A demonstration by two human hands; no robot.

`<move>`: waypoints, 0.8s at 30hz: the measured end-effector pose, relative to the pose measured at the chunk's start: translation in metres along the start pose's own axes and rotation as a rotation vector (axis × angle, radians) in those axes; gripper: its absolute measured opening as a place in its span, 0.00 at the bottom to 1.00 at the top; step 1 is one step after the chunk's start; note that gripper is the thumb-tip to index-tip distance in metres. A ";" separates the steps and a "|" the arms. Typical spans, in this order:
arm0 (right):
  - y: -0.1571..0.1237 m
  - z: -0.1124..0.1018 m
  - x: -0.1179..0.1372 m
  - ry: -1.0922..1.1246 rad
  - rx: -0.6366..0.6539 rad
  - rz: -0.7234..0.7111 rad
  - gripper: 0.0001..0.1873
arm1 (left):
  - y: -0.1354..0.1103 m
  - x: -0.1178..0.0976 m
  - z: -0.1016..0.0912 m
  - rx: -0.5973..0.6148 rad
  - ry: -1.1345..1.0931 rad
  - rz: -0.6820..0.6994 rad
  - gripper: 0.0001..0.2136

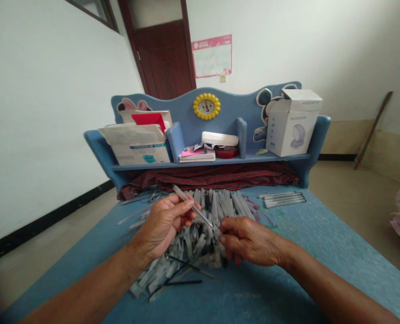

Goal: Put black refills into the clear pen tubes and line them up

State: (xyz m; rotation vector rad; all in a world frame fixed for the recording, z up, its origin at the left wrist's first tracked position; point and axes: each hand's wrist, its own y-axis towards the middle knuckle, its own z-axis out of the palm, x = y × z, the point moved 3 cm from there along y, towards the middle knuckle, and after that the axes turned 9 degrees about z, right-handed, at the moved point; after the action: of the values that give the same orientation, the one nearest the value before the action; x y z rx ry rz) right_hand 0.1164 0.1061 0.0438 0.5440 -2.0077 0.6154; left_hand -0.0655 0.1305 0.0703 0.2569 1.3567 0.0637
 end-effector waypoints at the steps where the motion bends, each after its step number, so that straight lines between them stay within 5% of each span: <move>1: 0.000 0.000 0.000 0.000 -0.005 -0.002 0.09 | 0.000 0.000 0.000 -0.001 0.001 0.000 0.06; 10: 0.007 0.006 -0.004 0.025 -0.050 -0.023 0.11 | -0.004 0.002 0.008 0.053 0.028 -0.030 0.07; 24: 0.022 0.009 -0.006 0.427 -0.298 -0.105 0.20 | 0.005 -0.001 0.003 0.037 -0.041 0.033 0.08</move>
State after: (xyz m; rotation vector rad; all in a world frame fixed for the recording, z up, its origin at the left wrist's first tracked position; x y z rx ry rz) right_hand 0.1006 0.1183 0.0301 0.3041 -1.6152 0.3250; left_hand -0.0623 0.1346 0.0728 0.3100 1.3135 0.0610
